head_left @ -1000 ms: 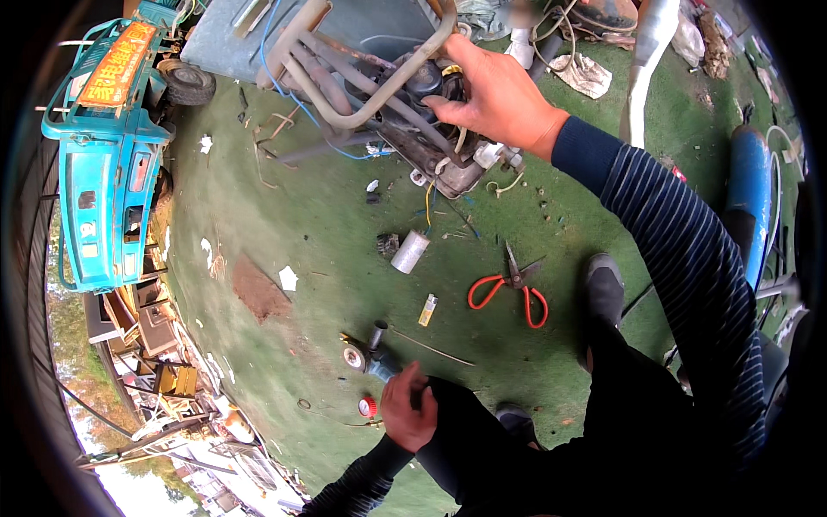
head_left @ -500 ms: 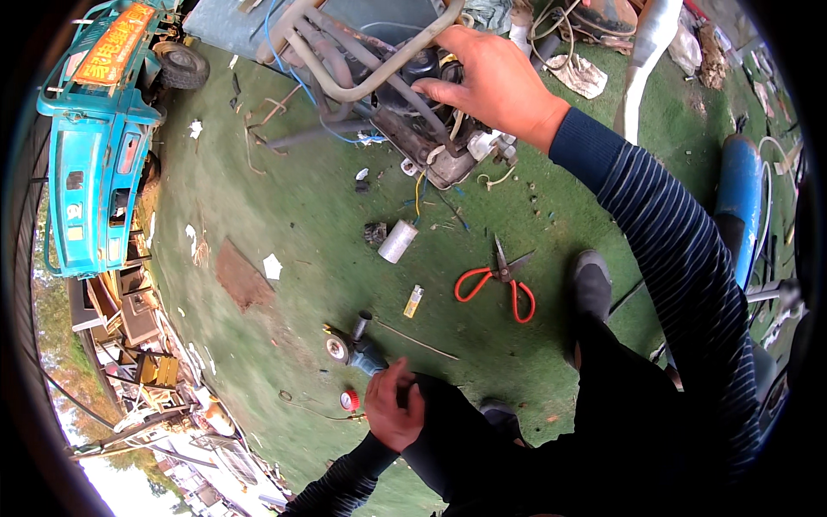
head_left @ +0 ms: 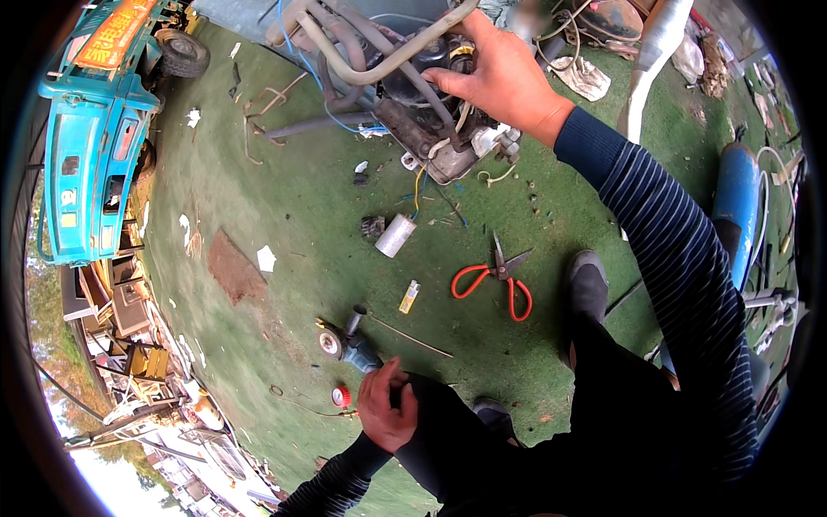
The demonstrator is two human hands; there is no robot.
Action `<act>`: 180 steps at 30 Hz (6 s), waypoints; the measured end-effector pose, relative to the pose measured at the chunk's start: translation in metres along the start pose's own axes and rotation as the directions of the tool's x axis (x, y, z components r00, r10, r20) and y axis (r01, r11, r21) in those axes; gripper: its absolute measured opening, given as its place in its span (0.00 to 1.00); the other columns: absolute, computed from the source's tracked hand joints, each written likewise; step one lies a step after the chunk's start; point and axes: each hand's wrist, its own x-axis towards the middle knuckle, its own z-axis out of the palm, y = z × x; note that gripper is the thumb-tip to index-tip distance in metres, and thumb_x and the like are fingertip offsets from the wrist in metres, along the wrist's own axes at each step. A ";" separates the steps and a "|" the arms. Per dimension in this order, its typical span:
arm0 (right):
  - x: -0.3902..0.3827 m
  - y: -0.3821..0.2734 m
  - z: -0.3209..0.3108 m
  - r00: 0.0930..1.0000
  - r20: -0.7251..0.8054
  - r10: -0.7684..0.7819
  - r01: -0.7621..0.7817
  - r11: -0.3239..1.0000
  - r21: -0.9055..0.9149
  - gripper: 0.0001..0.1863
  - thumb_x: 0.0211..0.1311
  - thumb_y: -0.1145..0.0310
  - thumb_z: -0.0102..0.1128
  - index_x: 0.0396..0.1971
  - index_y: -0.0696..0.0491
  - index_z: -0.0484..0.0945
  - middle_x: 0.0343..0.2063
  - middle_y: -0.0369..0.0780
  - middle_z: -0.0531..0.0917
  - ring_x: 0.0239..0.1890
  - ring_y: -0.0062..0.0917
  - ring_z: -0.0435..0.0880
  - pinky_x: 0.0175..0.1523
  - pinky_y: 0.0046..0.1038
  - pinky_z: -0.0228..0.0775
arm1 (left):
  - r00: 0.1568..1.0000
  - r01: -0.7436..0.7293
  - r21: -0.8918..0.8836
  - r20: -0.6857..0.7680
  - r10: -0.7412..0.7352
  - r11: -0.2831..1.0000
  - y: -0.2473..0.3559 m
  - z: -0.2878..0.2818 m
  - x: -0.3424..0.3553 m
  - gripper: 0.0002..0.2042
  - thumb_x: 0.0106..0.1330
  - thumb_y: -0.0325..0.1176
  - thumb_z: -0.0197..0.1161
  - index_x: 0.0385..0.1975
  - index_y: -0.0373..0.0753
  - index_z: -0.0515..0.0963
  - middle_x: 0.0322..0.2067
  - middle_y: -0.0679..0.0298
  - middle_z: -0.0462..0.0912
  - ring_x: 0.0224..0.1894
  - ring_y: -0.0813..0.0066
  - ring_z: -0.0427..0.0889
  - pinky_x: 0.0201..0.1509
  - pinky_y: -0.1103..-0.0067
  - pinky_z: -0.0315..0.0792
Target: The person uses a soldering iron to heat and work on wires inside a disassembled appliance. They then use pliers to cut and manipulate the wires and a pressure gauge to test a component. The person continues to adjust and connect various wires within the device's internal assembly.
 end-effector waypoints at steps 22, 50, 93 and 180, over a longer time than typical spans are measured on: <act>0.000 0.000 0.005 0.979 -0.113 -0.172 0.171 0.985 -0.013 0.28 0.53 0.59 0.78 0.53 0.54 0.82 0.42 0.50 0.86 0.47 0.48 0.85 0.52 0.43 0.78 | 1.000 0.008 -0.018 0.008 -0.007 1.000 0.000 -0.001 0.001 0.28 0.57 0.19 0.62 0.62 0.33 0.72 0.34 0.57 0.83 0.33 0.59 0.80 0.40 0.66 0.75; 0.006 0.005 0.011 0.995 0.099 -0.006 -0.009 0.989 0.148 0.32 0.59 0.66 0.79 0.60 0.64 0.77 0.56 0.45 0.86 0.56 0.22 0.82 0.62 0.27 0.73 | 0.951 0.046 -0.351 0.303 0.067 0.935 0.022 0.020 0.039 0.27 0.70 0.39 0.67 0.65 0.34 0.71 0.45 0.50 0.84 0.45 0.52 0.84 0.50 0.62 0.78; 0.008 -0.017 0.013 0.999 0.017 0.033 -0.026 0.952 -0.305 0.32 0.51 0.46 0.83 0.46 0.58 0.87 0.24 0.43 0.87 0.20 0.28 0.81 0.33 0.32 0.77 | 0.941 0.019 -0.340 0.323 0.098 0.940 0.013 0.043 0.049 0.26 0.69 0.38 0.68 0.63 0.34 0.71 0.38 0.51 0.83 0.41 0.54 0.83 0.45 0.64 0.77; -0.009 0.012 -0.002 0.997 0.032 0.068 -0.073 0.984 0.164 0.24 0.57 0.58 0.77 0.49 0.57 0.85 0.18 0.40 0.82 0.19 0.32 0.80 0.30 0.35 0.74 | 0.992 -0.121 -0.846 -0.123 0.030 0.519 0.067 0.051 0.354 0.22 0.83 0.33 0.52 0.74 0.39 0.66 0.24 0.74 0.69 0.22 0.90 0.63 0.22 0.87 0.59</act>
